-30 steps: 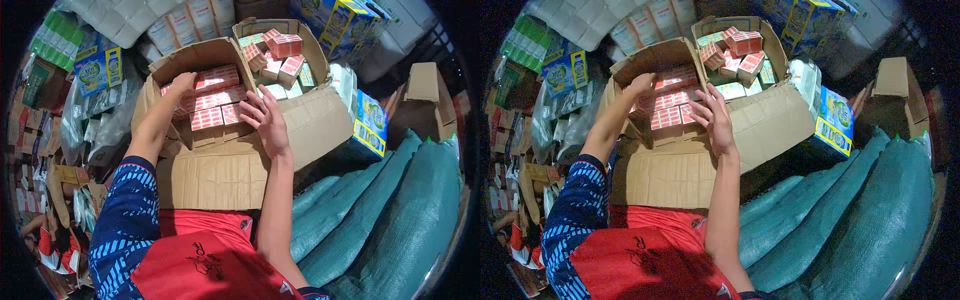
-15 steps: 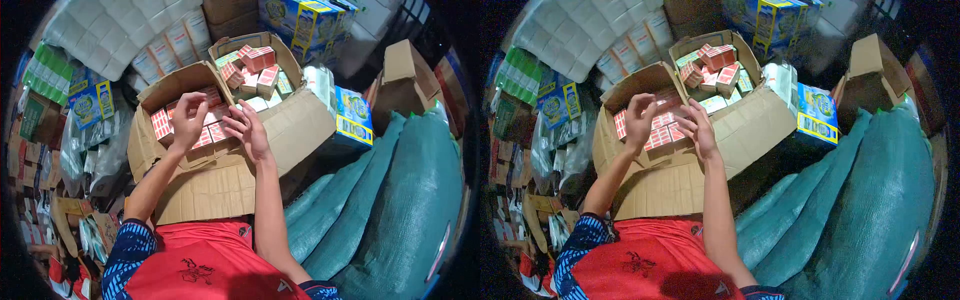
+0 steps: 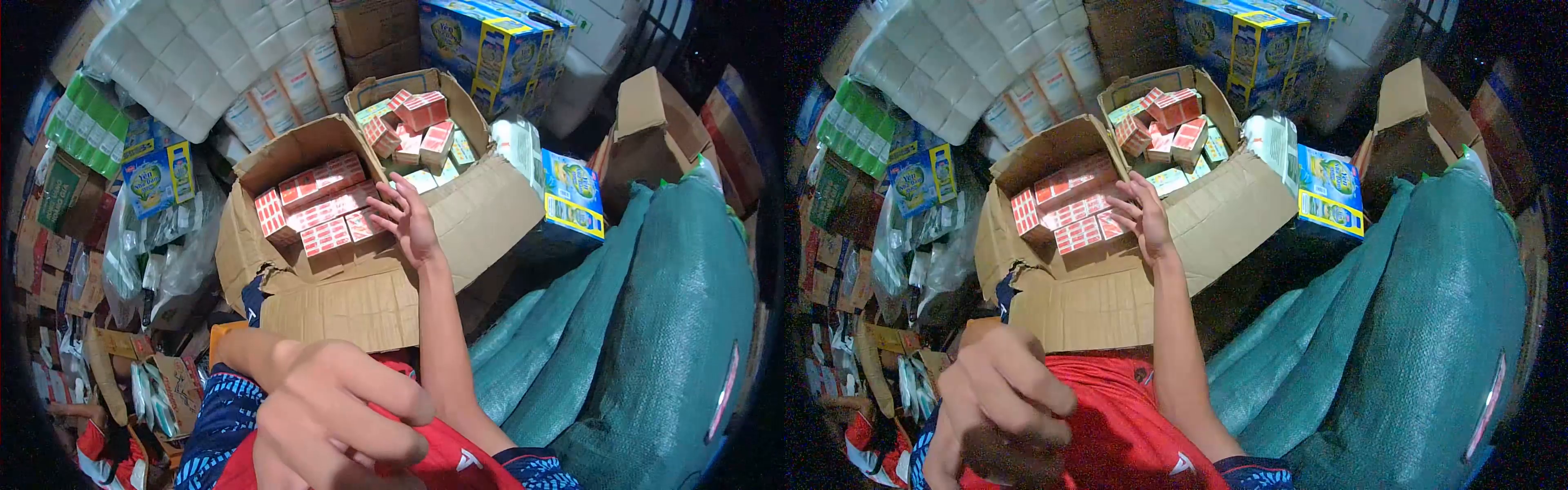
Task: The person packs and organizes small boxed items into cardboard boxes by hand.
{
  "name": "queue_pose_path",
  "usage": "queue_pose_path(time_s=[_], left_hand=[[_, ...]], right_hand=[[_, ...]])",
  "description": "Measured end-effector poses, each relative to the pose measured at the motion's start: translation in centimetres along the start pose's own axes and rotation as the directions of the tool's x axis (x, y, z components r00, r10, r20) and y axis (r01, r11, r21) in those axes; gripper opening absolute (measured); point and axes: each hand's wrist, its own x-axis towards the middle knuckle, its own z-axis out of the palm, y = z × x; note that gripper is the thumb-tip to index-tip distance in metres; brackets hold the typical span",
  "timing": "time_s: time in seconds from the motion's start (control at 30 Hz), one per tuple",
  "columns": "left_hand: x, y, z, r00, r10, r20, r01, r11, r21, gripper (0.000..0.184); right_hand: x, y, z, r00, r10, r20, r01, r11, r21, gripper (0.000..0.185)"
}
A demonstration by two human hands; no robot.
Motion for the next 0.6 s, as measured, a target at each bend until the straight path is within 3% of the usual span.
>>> queue_pose_path(time_s=[0.13, 0.2, 0.33, 0.43, 0.53, 0.6], left_hand=[[0.0, 0.3, -1.3, 0.981, -0.138, 0.140, 0.156, 0.979, -0.131, 0.016], [-0.2, 0.2, -0.8, 0.990, -0.119, 0.073, 0.125, 0.989, -0.085, 0.017], [-0.1, -0.7, 1.5, 0.981, 0.111, -0.161, -0.101, 0.992, 0.074, 0.017], [0.2, -1.2, 0.4, 0.978, 0.197, -0.072, -0.194, 0.980, 0.043, 0.019], [0.5, -1.1, -1.3, 0.986, 0.129, 0.106, -0.117, 0.987, -0.110, 0.022], [0.2, -1.0, -1.1, 0.987, 0.098, 0.127, -0.081, 0.988, -0.131, 0.022]], right_hand=[[0.0, 0.2, -0.3, 1.000, -0.005, 0.007, 0.005, 1.000, 0.008, 0.066], [0.0, 0.2, -0.2, 1.000, -0.005, 0.005, 0.005, 1.000, 0.012, 0.066], [0.0, 0.2, -0.2, 1.000, -0.001, -0.004, 0.001, 1.000, 0.021, 0.066], [0.1, 0.2, -0.3, 1.000, 0.000, -0.005, 0.000, 0.999, 0.037, 0.066], [0.1, 0.1, -0.2, 1.000, 0.000, -0.001, 0.000, 0.999, 0.049, 0.067], [0.1, 0.1, -0.1, 1.000, 0.009, -0.026, -0.007, 0.997, 0.074, 0.059]])
